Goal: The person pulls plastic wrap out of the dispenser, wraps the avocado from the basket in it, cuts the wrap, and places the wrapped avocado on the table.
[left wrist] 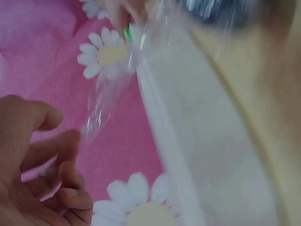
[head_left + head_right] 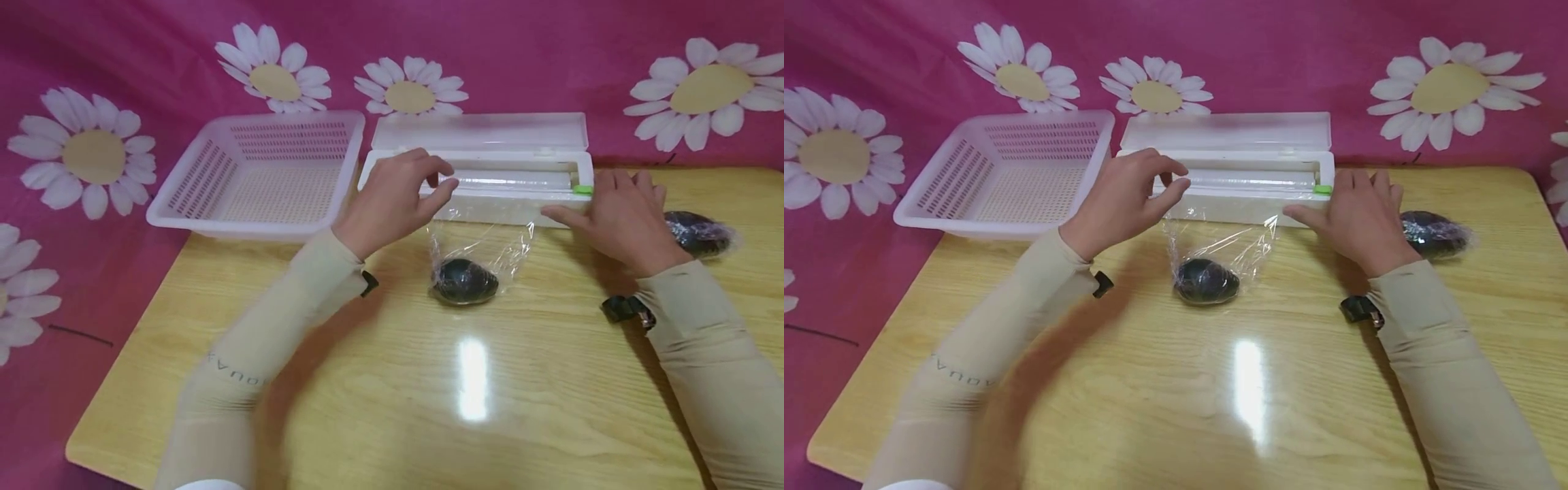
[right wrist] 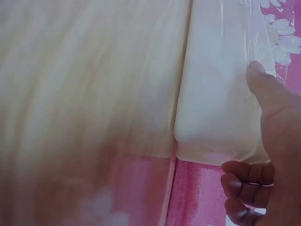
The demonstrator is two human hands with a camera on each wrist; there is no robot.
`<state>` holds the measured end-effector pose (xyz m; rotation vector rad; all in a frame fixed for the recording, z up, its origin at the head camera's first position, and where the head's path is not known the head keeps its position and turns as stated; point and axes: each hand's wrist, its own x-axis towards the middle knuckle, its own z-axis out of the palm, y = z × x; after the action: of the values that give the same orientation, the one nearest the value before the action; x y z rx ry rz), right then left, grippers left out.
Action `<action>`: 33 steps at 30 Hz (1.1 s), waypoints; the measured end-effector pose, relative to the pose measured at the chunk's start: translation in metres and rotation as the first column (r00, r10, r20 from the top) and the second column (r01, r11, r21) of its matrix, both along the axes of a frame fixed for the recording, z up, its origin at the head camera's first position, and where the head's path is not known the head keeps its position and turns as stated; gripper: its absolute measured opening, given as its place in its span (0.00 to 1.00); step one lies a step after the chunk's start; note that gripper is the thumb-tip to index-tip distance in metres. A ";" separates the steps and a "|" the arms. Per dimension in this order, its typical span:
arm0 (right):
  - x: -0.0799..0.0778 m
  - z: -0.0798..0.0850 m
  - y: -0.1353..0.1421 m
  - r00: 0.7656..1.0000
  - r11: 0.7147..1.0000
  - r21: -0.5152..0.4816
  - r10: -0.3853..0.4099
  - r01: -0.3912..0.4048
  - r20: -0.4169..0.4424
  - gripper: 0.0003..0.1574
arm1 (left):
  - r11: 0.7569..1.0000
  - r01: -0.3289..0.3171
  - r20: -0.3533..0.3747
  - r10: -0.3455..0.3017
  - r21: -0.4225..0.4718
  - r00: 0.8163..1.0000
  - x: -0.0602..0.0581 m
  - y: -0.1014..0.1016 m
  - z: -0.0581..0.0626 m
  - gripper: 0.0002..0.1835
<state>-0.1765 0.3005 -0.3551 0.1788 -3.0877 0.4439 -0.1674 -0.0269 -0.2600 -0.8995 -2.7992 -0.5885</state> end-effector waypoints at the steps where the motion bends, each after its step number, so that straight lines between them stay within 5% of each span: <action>1: 0.000 -0.001 0.000 1.000 1.000 -0.004 -0.008 0.008 0.000 0.64 | 0.999 -0.014 0.022 0.014 0.029 1.000 0.003 -0.002 -0.005 0.15; 8: 0.004 0.003 -0.002 0.994 0.997 -0.031 -0.074 0.076 0.075 0.63 | 0.978 -0.101 0.223 0.059 0.181 0.973 0.026 -0.012 -0.045 0.23; 14: 0.014 0.011 -0.008 0.992 0.993 -0.047 -0.100 0.104 0.072 0.53 | 0.963 -0.193 0.439 0.095 0.186 0.894 0.036 -0.022 -0.073 0.40; 19: 0.026 0.014 -0.011 0.995 0.992 -0.083 -0.092 0.095 0.045 0.49 | 0.974 -0.144 0.549 0.025 0.174 0.835 0.042 -0.026 -0.085 0.52; 22: 0.028 0.014 -0.014 0.997 0.994 -0.082 -0.069 0.071 0.030 0.48 | 0.991 -0.051 0.543 -0.026 0.126 0.840 0.048 -0.025 -0.090 0.57; 26: 0.030 0.015 -0.019 0.998 0.995 -0.084 -0.041 0.045 0.048 0.47 | 0.994 0.076 0.449 -0.103 0.078 0.888 0.054 -0.021 -0.094 0.56; 33: 0.030 0.015 -0.027 0.962 0.988 -0.155 0.045 -0.003 0.271 0.47 | 0.989 0.092 0.411 -0.132 0.116 0.902 0.047 -0.022 -0.098 0.33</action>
<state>-0.1465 0.2732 -0.3403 0.1649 -3.3011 0.7670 -0.1204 -0.0486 -0.3578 -1.0262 -3.0669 -1.0359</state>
